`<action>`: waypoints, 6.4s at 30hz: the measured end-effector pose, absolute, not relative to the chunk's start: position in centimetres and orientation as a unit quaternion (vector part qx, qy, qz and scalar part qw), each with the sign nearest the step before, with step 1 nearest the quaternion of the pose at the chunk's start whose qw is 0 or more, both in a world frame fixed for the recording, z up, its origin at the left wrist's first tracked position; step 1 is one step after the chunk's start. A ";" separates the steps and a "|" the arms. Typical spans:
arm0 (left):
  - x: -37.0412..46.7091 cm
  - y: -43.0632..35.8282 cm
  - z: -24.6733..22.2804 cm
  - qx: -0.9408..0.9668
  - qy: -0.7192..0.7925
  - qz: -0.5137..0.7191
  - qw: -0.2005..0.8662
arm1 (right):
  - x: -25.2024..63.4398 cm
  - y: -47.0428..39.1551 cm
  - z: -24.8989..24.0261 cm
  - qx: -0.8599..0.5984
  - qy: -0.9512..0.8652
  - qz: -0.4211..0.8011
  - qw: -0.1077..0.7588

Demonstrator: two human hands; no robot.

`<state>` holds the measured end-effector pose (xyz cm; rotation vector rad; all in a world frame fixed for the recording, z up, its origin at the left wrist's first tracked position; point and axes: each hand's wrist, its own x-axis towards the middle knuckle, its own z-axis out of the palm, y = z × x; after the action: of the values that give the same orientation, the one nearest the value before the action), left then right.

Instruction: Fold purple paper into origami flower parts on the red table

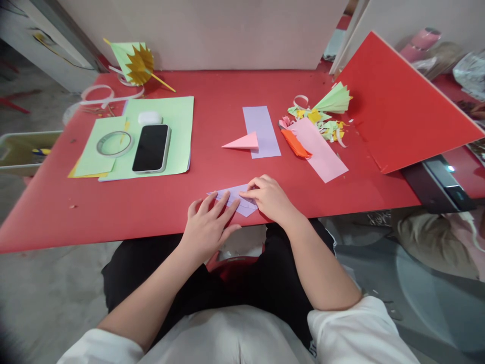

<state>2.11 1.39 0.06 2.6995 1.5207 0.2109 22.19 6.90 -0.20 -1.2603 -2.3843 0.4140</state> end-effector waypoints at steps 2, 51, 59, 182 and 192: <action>2.1 1.4 0.0 0.869 0.490 0.070 0.018 | 22.3 7.0 -0.3 -0.452 -0.857 0.147 0.201; 2.1 0.3 -0.6 0.837 0.537 0.105 -0.019 | 19.7 6.9 -0.5 -0.396 -0.899 0.048 0.179; 2.0 0.4 -0.4 0.826 0.554 0.098 -0.027 | 19.3 6.5 -0.1 -0.408 -0.901 0.023 0.149; 2.5 2.9 -1.3 0.917 0.385 0.095 0.039 | 22.5 6.6 -1.3 -0.472 -0.833 0.123 0.261; 2.5 2.9 -1.4 0.922 0.376 0.086 0.036 | 22.7 6.8 -1.6 -0.459 -0.843 0.122 0.254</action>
<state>2.50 2.95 -1.43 2.8322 1.1564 0.2633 22.73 6.81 -1.63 -1.2458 -2.2896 0.3322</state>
